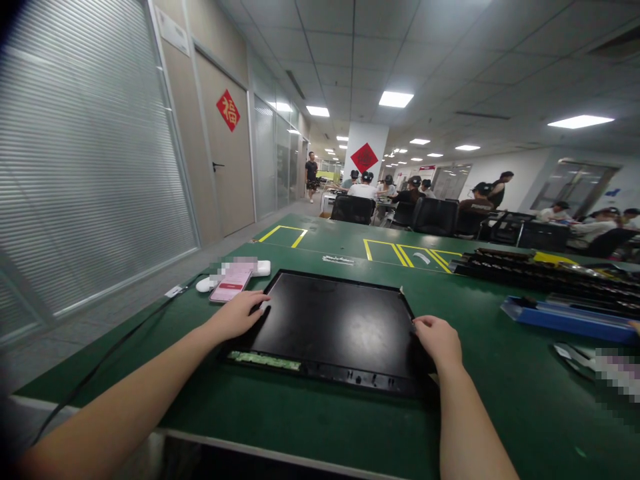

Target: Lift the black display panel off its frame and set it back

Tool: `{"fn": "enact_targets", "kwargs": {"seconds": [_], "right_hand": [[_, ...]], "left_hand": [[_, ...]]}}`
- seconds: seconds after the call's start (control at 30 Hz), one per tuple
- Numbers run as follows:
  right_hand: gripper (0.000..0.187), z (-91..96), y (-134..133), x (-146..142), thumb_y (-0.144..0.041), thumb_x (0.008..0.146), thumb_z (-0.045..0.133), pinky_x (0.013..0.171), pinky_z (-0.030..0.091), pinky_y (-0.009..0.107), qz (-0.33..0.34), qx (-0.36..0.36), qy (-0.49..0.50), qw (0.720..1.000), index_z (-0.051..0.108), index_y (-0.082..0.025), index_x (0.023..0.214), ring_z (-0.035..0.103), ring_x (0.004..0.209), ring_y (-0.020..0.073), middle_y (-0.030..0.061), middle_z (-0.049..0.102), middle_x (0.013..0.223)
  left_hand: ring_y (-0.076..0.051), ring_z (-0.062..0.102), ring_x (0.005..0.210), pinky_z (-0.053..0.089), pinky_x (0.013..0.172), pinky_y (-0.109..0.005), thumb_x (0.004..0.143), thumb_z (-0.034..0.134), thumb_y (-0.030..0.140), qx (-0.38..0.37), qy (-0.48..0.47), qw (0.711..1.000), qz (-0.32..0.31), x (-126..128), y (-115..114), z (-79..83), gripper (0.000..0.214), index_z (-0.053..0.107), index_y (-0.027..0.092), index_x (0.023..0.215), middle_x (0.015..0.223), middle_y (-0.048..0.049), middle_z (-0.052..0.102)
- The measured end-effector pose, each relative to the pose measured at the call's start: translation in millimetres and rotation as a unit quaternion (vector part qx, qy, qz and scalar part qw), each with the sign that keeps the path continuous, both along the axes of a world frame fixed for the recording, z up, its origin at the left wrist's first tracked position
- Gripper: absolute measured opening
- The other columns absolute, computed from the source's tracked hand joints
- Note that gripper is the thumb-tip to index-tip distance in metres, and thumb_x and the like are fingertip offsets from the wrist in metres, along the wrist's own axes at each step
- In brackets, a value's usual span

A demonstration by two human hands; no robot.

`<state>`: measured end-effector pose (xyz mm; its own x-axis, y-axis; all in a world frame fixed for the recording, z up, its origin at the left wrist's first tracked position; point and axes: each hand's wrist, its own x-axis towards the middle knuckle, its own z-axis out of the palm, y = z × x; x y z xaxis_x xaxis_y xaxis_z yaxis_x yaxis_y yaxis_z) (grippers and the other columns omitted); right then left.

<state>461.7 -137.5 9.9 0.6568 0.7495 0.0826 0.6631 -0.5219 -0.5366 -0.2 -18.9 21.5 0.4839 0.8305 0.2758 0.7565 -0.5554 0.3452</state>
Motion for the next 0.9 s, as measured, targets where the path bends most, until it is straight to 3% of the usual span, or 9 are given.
{"fn": "enact_targets", "kwargs": {"seconds": [0.2, 0.33, 0.9], "right_hand": [[0.035, -3.9, 2.4, 3.7, -0.038, 0.08, 0.05, 0.071, 0.046, 0.032, 0.005, -0.005, -0.014, 1.0, 0.079, -0.025, 0.094, 0.067, 0.09, 0.0254, 0.0063, 0.076, 0.092], [0.035, -4.7, 2.7, 4.6, -0.039, 0.08, 0.05, 0.071, 0.046, 0.031, 0.008, -0.004, -0.006, 1.0, 0.079, -0.025, 0.093, 0.067, 0.09, 0.0249, 0.0062, 0.076, 0.094], [0.035, -5.3, 3.1, 4.7, -0.038, 0.078, 0.05, 0.071, 0.046, 0.032, 0.004, 0.004, -0.009, 1.0, 0.079, -0.026, 0.093, 0.067, 0.089, 0.0253, 0.0068, 0.076, 0.093]], "left_hand": [[-0.03, 0.059, 0.127, 0.042, 0.112, -0.042, 0.085, 0.052, 0.02, 0.039, 0.006, 0.999, 0.034, 2.3, 0.5, -0.7, 0.047, 0.066, 0.012, 0.129, 0.136, -0.0152, 0.065], [-0.029, 0.063, 0.121, 0.045, 0.108, -0.04, 0.086, 0.051, 0.017, 0.018, 0.023, 0.999, 0.036, 1.8, 1.6, -0.8, 0.044, 0.069, 0.014, 0.125, 0.127, -0.0127, 0.071], [-0.029, 0.064, 0.122, 0.044, 0.109, -0.039, 0.081, 0.046, 0.004, -0.029, 0.006, 0.999, 0.026, 3.3, 4.2, -3.2, 0.053, 0.071, 0.015, 0.126, 0.129, -0.012, 0.071]]}}
